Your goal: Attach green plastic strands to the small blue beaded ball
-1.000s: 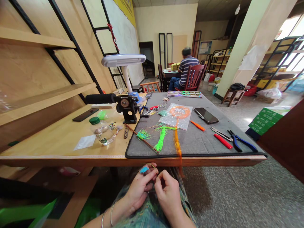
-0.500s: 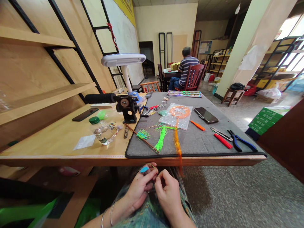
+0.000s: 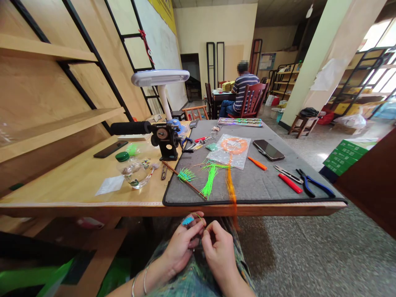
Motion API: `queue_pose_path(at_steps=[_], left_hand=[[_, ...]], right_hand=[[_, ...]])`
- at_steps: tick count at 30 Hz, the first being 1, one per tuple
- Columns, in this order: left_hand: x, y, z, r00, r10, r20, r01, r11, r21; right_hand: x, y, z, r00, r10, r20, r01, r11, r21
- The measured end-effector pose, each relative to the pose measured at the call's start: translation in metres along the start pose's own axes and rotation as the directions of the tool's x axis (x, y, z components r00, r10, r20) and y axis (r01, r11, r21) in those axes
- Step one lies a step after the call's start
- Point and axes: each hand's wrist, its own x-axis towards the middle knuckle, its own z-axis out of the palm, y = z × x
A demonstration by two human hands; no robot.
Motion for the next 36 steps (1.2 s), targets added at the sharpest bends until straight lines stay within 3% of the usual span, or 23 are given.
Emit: queue_pose_path(at_steps=[36], left_hand=[[0.0008, -0.0002, -0.0002, 1.0, -0.019, -0.01, 0.019, 1.0, -0.01]], right_hand=[[0.0024, 0.0008, 0.0013, 0.999, 0.014, 0.029, -0.012, 0.999, -0.045]])
